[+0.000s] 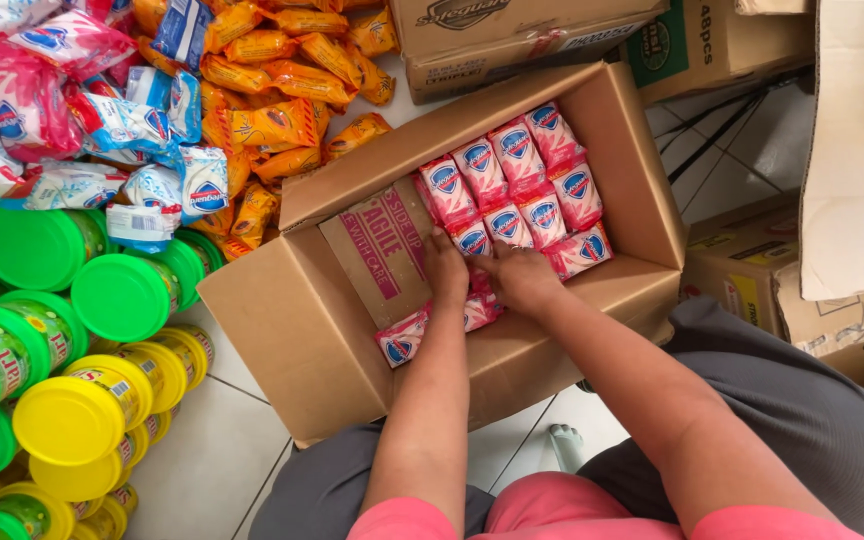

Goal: The person packs packets of soap into a cardboard box by hand, picking them up from a pile of products and arranging them into organized rows inside the box.

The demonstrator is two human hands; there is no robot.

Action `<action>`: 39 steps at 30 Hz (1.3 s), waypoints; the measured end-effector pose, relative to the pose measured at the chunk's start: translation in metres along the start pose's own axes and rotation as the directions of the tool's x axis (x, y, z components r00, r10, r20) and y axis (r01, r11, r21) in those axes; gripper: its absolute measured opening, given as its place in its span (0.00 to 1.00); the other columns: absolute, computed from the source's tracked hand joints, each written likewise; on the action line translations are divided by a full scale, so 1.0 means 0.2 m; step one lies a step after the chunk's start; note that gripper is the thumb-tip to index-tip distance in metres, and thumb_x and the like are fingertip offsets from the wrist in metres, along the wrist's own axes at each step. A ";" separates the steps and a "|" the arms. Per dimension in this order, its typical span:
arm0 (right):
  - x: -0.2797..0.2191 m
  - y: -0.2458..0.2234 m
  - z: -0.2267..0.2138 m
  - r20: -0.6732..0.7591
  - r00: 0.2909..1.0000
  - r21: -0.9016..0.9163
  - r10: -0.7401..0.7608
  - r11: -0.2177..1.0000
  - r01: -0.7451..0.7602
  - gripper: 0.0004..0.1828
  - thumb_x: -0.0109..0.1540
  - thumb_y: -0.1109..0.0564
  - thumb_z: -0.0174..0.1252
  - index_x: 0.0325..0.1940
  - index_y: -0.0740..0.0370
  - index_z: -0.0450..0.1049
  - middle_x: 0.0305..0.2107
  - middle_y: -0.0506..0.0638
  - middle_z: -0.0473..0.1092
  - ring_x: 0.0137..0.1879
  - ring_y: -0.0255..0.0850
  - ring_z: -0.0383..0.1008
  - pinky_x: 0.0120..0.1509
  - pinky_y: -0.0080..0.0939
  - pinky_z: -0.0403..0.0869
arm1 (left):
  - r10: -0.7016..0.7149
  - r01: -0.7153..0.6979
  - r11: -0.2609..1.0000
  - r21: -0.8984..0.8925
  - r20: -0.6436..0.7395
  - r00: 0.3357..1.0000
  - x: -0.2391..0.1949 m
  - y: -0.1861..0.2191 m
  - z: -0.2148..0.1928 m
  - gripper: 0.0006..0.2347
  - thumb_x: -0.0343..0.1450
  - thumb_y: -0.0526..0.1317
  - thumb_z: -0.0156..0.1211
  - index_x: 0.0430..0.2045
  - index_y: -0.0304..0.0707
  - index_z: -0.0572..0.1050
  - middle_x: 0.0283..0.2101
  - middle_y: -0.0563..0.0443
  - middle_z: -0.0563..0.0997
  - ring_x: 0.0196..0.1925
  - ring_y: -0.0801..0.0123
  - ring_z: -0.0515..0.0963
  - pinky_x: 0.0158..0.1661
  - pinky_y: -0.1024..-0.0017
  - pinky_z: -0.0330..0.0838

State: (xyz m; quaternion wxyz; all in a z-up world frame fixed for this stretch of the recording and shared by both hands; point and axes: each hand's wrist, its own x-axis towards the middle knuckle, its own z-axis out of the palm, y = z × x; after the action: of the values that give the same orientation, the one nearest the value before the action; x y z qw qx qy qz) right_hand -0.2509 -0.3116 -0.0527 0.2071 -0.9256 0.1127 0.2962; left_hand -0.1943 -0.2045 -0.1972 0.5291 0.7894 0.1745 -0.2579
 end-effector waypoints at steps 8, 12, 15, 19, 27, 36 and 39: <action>0.03 0.19 0.12 -0.269 0.956 0.211 0.117 0.976 -0.060 0.16 0.57 0.56 0.65 0.48 0.55 0.73 0.51 0.61 0.68 0.58 0.61 0.70 0.62 0.59 0.70 | 0.266 -0.266 0.963 -0.030 -0.017 0.964 0.12 -0.27 0.19 0.24 0.76 0.47 0.53 0.63 0.27 0.64 0.64 0.25 0.67 0.66 0.36 0.66 0.65 0.52 0.58; 0.10 0.22 0.16 -0.221 0.962 0.246 0.158 0.964 -0.102 0.17 0.57 0.56 0.67 0.48 0.56 0.73 0.53 0.62 0.66 0.60 0.62 0.69 0.62 0.58 0.71 | 0.187 -0.175 0.979 -0.109 0.111 0.976 0.20 -0.21 0.15 0.22 0.71 0.40 0.58 0.60 0.31 0.69 0.58 0.31 0.76 0.60 0.44 0.76 0.60 0.57 0.68; 0.10 0.19 0.12 -0.162 0.973 0.178 0.162 0.975 -0.133 0.23 0.57 0.55 0.68 0.55 0.56 0.71 0.57 0.63 0.64 0.61 0.63 0.67 0.62 0.58 0.71 | 0.091 -0.088 0.995 -0.046 0.079 0.993 0.11 -0.01 0.05 0.16 0.71 0.38 0.59 0.52 0.28 0.73 0.56 0.30 0.78 0.58 0.43 0.77 0.57 0.57 0.70; -0.03 -0.02 -0.01 -0.138 0.980 0.202 0.141 0.973 -0.111 0.28 0.56 0.55 0.67 0.60 0.55 0.70 0.57 0.63 0.65 0.61 0.62 0.68 0.61 0.57 0.70 | 0.144 -0.153 0.949 0.276 0.052 0.988 -0.04 0.09 -0.02 0.16 0.69 0.36 0.61 0.49 0.30 0.73 0.54 0.29 0.77 0.56 0.39 0.77 0.56 0.54 0.72; -0.14 -0.33 -0.33 -0.555 0.828 0.410 0.077 0.892 0.192 0.26 0.58 0.66 0.60 0.61 0.59 0.71 0.49 0.64 0.71 0.51 0.58 0.75 0.55 0.55 0.74 | 0.538 -0.473 0.751 0.461 -0.012 0.843 -0.28 0.92 -0.49 0.03 0.68 0.36 0.59 0.32 0.40 0.76 0.41 0.42 0.81 0.43 0.47 0.82 0.42 0.52 0.76; 0.44 -0.49 -0.60 -0.736 0.659 0.332 -0.153 0.767 0.549 0.10 0.67 0.63 0.63 0.53 0.64 0.77 0.45 0.58 0.74 0.50 0.49 0.77 0.54 0.42 0.75 | 0.703 -0.623 0.686 0.377 -0.122 0.700 0.18 1.14 -0.83 0.03 0.71 0.36 0.60 0.31 0.36 0.74 0.38 0.44 0.79 0.43 0.49 0.79 0.42 0.54 0.74; 0.80 -0.58 -0.70 -0.701 0.702 0.437 -0.130 0.700 0.565 0.08 0.66 0.63 0.63 0.50 0.64 0.78 0.40 0.54 0.74 0.43 0.38 0.74 0.47 0.38 0.73 | 0.695 -0.613 0.674 0.412 -0.073 0.715 0.32 1.12 -0.86 0.04 0.72 0.37 0.61 0.32 0.36 0.75 0.39 0.42 0.79 0.45 0.46 0.78 0.43 0.52 0.73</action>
State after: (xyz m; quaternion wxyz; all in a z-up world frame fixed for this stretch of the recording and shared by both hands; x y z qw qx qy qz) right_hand -0.0143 -0.2857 -0.0076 0.5071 -0.8488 0.0765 -0.1289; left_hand 0.0174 -0.1297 -0.0156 0.4099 0.9049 -0.1134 0.0133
